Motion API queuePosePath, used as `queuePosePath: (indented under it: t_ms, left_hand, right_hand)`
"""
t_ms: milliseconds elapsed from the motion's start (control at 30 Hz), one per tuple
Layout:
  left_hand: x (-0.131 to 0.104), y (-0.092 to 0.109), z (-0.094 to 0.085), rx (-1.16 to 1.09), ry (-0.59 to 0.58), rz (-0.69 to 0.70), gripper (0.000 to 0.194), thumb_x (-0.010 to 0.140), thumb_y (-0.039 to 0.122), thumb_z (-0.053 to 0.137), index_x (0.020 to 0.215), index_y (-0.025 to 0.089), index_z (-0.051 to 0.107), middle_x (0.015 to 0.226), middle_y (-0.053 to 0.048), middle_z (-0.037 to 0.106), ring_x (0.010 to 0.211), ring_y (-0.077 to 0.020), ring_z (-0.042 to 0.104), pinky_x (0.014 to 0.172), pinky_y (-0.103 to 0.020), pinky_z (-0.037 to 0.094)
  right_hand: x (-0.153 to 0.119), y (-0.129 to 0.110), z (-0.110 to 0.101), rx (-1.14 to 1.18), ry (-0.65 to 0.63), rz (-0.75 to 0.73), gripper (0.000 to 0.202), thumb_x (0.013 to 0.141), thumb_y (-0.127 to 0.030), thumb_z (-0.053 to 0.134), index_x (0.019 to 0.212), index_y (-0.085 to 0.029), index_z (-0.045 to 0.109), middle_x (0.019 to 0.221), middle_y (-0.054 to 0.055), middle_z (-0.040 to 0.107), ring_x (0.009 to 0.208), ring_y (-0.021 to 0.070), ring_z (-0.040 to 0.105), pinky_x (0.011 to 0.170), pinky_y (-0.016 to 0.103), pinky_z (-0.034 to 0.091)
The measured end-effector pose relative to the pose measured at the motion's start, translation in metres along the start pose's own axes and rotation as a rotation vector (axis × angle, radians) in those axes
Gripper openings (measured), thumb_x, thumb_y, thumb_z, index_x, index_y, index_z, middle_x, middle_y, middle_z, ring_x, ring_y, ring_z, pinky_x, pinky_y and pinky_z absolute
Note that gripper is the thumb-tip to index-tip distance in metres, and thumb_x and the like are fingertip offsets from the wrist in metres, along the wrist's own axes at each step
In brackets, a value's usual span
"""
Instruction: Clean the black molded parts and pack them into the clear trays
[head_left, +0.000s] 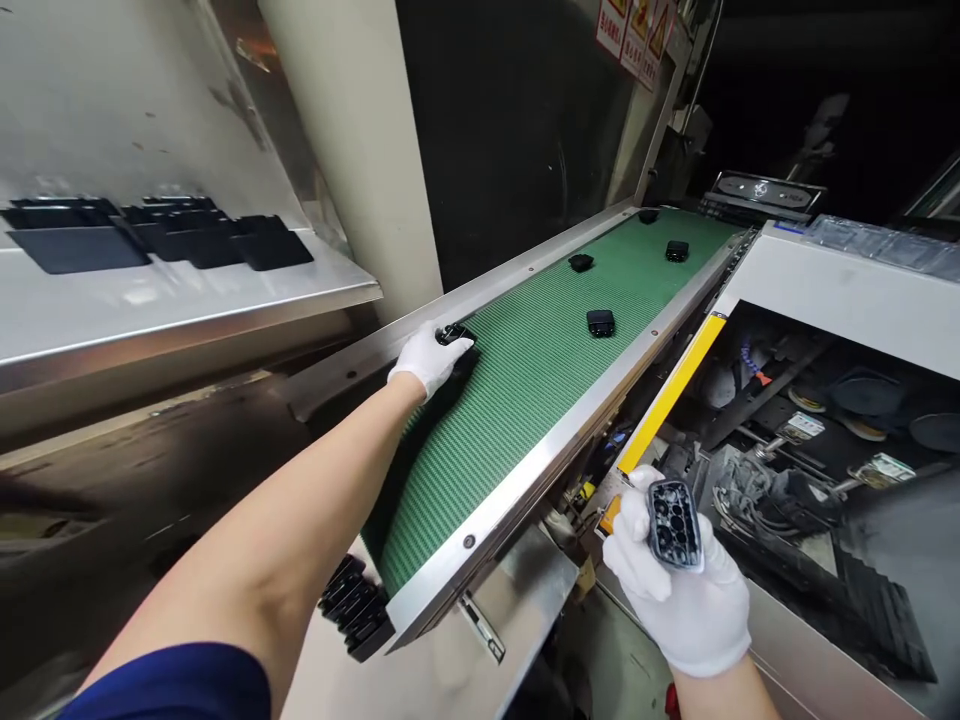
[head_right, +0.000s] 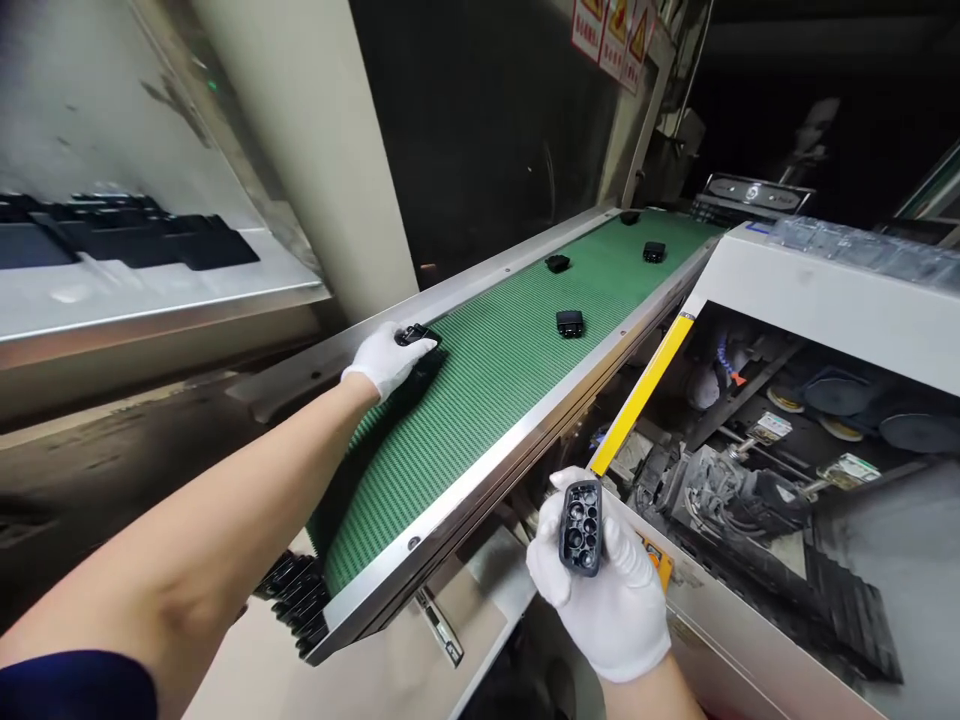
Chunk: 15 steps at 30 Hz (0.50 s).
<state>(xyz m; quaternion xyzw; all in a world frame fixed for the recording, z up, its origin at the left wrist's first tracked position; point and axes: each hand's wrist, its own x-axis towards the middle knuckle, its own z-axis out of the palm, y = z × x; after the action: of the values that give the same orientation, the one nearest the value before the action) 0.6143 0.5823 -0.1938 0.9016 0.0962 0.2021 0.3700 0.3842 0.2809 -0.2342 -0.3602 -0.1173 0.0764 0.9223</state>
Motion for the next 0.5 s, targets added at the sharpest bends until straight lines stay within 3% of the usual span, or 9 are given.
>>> queuePosePath:
  t_ms: [100, 167, 200, 267, 367, 500]
  left_hand:
    - [-0.061, 0.011, -0.029, -0.223, -0.041, 0.061, 0.033, 0.087, 0.050, 0.059, 0.098, 0.019, 0.054, 0.082, -0.002, 0.065, 0.075, -0.0181, 0.065, 0.075, -0.032, 0.055]
    - [-0.119, 0.014, -0.051, -0.629, -0.166, 0.098, 0.034, 0.081, 0.049, 0.067, 0.093, 0.021, 0.053, 0.075, 0.002, 0.059, 0.067, -0.0147, 0.060, 0.067, -0.029, 0.054]
    - [-0.150, 0.015, -0.060, -0.790, -0.224, 0.050, 0.036, 0.077, 0.048, 0.073, 0.093, 0.021, 0.054, 0.078, 0.002, 0.060, 0.065, -0.0135, 0.059, 0.064, -0.028, 0.053]
    - [-0.209, 0.014, -0.073, -0.976, -0.400, -0.021, 0.041, 0.072, 0.047, 0.080, 0.094, 0.021, 0.058, 0.076, 0.001, 0.063, 0.059, -0.0122, 0.057, 0.053, -0.024, 0.048]
    - [-0.275, 0.014, -0.073, -1.197, -0.645, -0.080, 0.043, 0.072, 0.048, 0.084, 0.092, 0.017, 0.064, 0.078, -0.004, 0.068, 0.054, -0.0116, 0.060, 0.049, -0.021, 0.045]
    - [-0.318, 0.015, -0.052, -1.592, -0.812, -0.148, 0.046, 0.072, 0.039, 0.086, 0.108, 0.016, 0.068, 0.090, -0.007, 0.073, 0.056, -0.0122, 0.066, 0.048, -0.018, 0.046]
  right_hand:
    - [-0.007, 0.001, 0.004, -0.016, -0.022, 0.009, 0.038, 0.081, -0.058, 0.073, 0.106, -0.030, 0.069, 0.083, 0.000, 0.060, 0.045, 0.0073, 0.025, 0.048, 0.029, 0.029]
    - [-0.014, 0.003, 0.007, -0.003, -0.049, 0.027, 0.038, 0.082, -0.057, 0.073, 0.107, -0.030, 0.068, 0.082, -0.001, 0.060, 0.044, 0.0068, 0.024, 0.047, 0.029, 0.028]
    - [-0.017, 0.004, 0.009, 0.005, -0.065, 0.037, 0.038, 0.082, -0.057, 0.073, 0.108, -0.030, 0.068, 0.081, -0.001, 0.059, 0.044, 0.0064, 0.023, 0.046, 0.029, 0.027]
    - [-0.025, 0.006, 0.015, 0.020, -0.082, 0.056, 0.037, 0.082, -0.056, 0.074, 0.108, -0.030, 0.068, 0.078, -0.003, 0.056, 0.042, 0.0057, 0.022, 0.045, 0.028, 0.025]
    - [-0.037, 0.012, 0.025, -0.002, -0.066, 0.095, 0.038, 0.080, -0.057, 0.075, 0.105, -0.031, 0.067, 0.074, -0.005, 0.052, 0.040, 0.0050, 0.019, 0.042, 0.028, 0.023]
    - [-0.054, 0.023, 0.032, -0.066, -0.093, 0.166, 0.037, 0.082, -0.059, 0.072, 0.106, -0.032, 0.066, 0.074, -0.004, 0.053, 0.038, 0.0044, 0.022, 0.042, 0.029, 0.027]
